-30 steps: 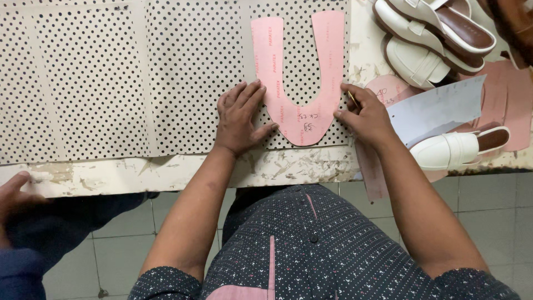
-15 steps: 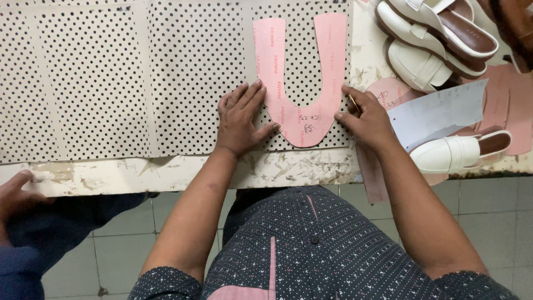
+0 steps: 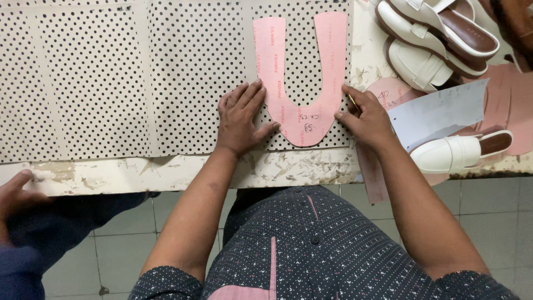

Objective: The person repeatedly places and repositions a pink U-shaped shoe pattern on a perforated white work surface, aligning it with the surface pattern and adjusting its orientation multiple times. The person uses both hands to hold and move the pattern, occasionally flipping it over.

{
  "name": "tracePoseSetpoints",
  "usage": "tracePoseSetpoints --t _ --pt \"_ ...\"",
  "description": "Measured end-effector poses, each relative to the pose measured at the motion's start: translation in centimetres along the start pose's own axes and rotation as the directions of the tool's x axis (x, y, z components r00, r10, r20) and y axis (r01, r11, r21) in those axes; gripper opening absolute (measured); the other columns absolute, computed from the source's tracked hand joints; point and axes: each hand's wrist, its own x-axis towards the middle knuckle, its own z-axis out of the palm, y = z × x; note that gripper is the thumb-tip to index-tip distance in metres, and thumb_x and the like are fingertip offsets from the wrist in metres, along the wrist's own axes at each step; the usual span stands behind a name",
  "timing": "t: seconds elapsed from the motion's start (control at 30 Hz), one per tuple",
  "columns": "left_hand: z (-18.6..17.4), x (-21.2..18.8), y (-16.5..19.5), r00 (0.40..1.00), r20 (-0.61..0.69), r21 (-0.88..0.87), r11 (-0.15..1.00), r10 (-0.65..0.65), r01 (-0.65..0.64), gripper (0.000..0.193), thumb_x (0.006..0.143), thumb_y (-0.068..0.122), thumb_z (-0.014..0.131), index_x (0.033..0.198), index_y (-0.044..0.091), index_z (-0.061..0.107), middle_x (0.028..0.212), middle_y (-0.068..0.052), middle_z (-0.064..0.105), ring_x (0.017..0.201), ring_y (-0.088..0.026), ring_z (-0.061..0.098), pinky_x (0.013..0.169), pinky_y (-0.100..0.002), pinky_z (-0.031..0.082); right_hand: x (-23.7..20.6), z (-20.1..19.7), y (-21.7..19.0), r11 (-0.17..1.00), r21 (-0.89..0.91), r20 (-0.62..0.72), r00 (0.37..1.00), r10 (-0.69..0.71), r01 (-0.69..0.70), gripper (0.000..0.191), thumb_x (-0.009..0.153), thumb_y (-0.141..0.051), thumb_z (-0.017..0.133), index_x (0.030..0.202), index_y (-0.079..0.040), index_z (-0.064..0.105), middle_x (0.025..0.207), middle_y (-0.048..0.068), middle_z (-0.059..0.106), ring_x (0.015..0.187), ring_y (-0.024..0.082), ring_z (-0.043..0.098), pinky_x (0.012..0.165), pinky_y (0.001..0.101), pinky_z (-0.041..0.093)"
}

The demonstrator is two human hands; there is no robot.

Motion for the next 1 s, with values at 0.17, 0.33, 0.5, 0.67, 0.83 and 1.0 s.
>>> tracePoseSetpoints --t 0.17,0.33,0.5,0.67,0.83,1.0 --pt "0.2 0.02 0.1 1.0 0.013 0.032 0.999 -0.001 0.0 0.086 0.083 0.061 0.077 0.149 0.01 0.055 0.158 -0.006 0.047 0.147 -0.028 0.038 0.121 -0.05 0.021 -0.03 -0.1 -0.42 0.999 -0.028 0.007 0.999 0.036 -0.036 0.069 0.084 -0.028 0.078 0.149 -0.016 0.058 0.097 0.006 0.055 0.086 0.018 0.058 0.083 0.0319 0.049" --pt "0.17 0.09 0.1 1.0 0.015 0.033 0.999 -0.005 0.004 0.085 0.083 0.061 0.077 0.148 0.011 0.055 0.159 -0.005 0.047 0.147 -0.028 0.038 0.121 -0.05 0.021 -0.04 -0.16 -0.35 0.999 -0.037 0.005 1.0 0.019 -0.019 0.069 0.084 -0.028 0.078 0.149 -0.016 0.058 0.097 0.007 0.055 0.087 0.018 0.058 0.084 0.0323 0.049" --pt "0.0 0.02 0.22 1.0 0.008 0.014 1.0 -0.006 0.006 0.085 0.082 0.06 0.078 0.148 0.011 0.056 0.158 -0.005 0.048 0.147 -0.028 0.039 0.121 -0.05 0.022 0.0 -0.15 -0.23 1.0 0.002 0.004 1.0 0.004 -0.004 0.069 0.084 -0.028 0.079 0.149 -0.015 0.059 0.098 0.006 0.056 0.089 0.018 0.059 0.085 0.0313 0.05" --pt "-0.21 0.06 0.22 1.0 -0.011 0.016 1.0 0.005 -0.004 0.083 0.082 0.06 0.078 0.146 0.011 0.058 0.157 -0.005 0.049 0.146 -0.028 0.039 0.121 -0.05 0.023 0.11 -0.12 -0.67 0.999 0.007 0.006 0.999 0.043 -0.043 0.073 0.079 -0.029 0.081 0.147 -0.015 0.059 0.103 0.007 0.058 0.09 0.018 0.06 0.085 0.0312 0.051" --pt "-0.19 -0.08 0.17 1.0 -0.02 0.015 1.0 0.007 -0.006 0.083 0.082 0.06 0.077 0.146 0.011 0.058 0.157 -0.005 0.049 0.146 -0.028 0.04 0.121 -0.05 0.023 0.1 -0.19 -0.94 0.999 -0.015 0.006 0.999 0.035 -0.034 0.074 0.078 -0.029 0.083 0.147 -0.015 0.059 0.106 0.008 0.06 0.093 0.02 0.061 0.087 0.0321 0.051" --pt "-0.02 -0.02 0.05 1.0 -0.017 0.018 1.0 0.005 -0.005 0.083 0.082 0.061 0.077 0.145 0.011 0.059 0.157 -0.005 0.049 0.146 -0.027 0.039 0.121 -0.05 0.023 0.04 -0.21 -1.03 0.999 0.013 0.003 0.999 0.046 -0.046 0.073 0.078 -0.029 0.083 0.147 -0.015 0.06 0.105 0.009 0.06 0.092 0.02 0.061 0.087 0.0323 0.051"
